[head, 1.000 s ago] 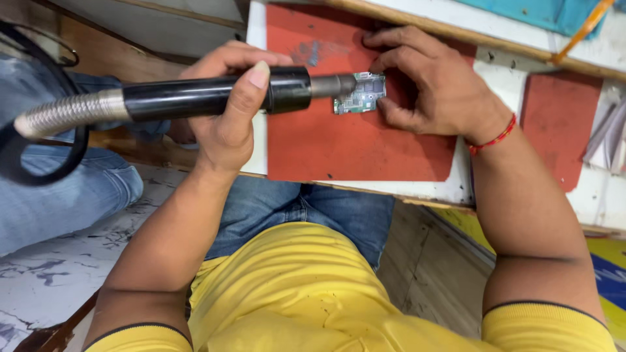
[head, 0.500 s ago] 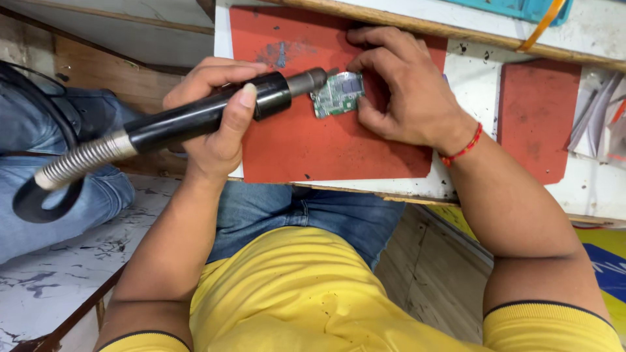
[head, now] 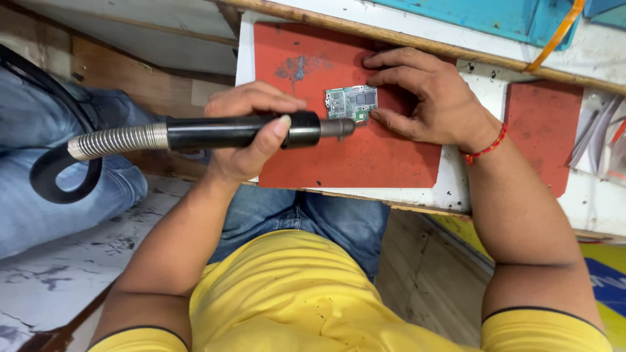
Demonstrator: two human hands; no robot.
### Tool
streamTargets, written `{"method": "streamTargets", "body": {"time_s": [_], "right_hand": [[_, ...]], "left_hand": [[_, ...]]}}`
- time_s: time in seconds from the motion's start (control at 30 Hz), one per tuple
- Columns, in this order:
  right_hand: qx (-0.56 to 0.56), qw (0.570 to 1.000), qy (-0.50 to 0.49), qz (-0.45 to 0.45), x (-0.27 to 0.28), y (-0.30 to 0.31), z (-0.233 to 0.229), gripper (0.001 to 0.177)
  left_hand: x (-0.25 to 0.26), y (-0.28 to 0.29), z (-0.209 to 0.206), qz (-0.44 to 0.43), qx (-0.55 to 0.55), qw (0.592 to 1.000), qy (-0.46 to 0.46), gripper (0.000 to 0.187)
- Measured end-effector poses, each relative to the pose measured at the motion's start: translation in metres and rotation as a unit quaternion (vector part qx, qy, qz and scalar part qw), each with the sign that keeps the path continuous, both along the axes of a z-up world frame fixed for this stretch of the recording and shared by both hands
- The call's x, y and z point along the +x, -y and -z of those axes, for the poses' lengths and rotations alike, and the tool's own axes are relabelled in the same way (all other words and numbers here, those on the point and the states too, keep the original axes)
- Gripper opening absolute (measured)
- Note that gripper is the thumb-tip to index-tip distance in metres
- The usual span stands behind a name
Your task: The person scrubs a small circuit board with a toothbrush on a red mat, then uses a handheld air blower to remove debris from the board's surface.
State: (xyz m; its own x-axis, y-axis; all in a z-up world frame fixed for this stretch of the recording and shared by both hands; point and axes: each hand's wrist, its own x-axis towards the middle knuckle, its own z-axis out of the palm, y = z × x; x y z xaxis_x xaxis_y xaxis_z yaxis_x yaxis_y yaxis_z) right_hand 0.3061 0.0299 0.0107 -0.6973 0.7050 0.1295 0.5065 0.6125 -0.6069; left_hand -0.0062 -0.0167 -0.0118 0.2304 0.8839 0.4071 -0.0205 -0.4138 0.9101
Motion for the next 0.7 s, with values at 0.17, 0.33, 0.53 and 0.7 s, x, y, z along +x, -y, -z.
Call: {"method": "streamTargets", "body": {"time_s": [0.17, 0.33, 0.53, 0.7], "right_hand": [[-0.002, 1.0, -0.007, -0.005, 0.004, 0.003, 0.005, 0.043], [0.001, 1.0, -0.027, -0.008, -0.002, -0.003, -0.003, 0.041], [0.006, 1.0, -0.025, -0.003, -0.003, 0.001, -0.007, 0.04], [0.009, 0.999, -0.03, -0.007, -0.001, 0.003, -0.001, 0.042]], "left_hand": [[-0.001, 0.005, 0.002, -0.025, -0.04, 0.998, 0.034, 0.023], [0.005, 0.004, 0.0, -0.059, -0.026, 0.998, -0.002, 0.024], [0.005, 0.007, -0.001, -0.04, -0.012, 0.999, -0.022, 0.024], [0.003, 0.006, -0.001, -0.032, -0.02, 0.999, 0.0, 0.025]]}}
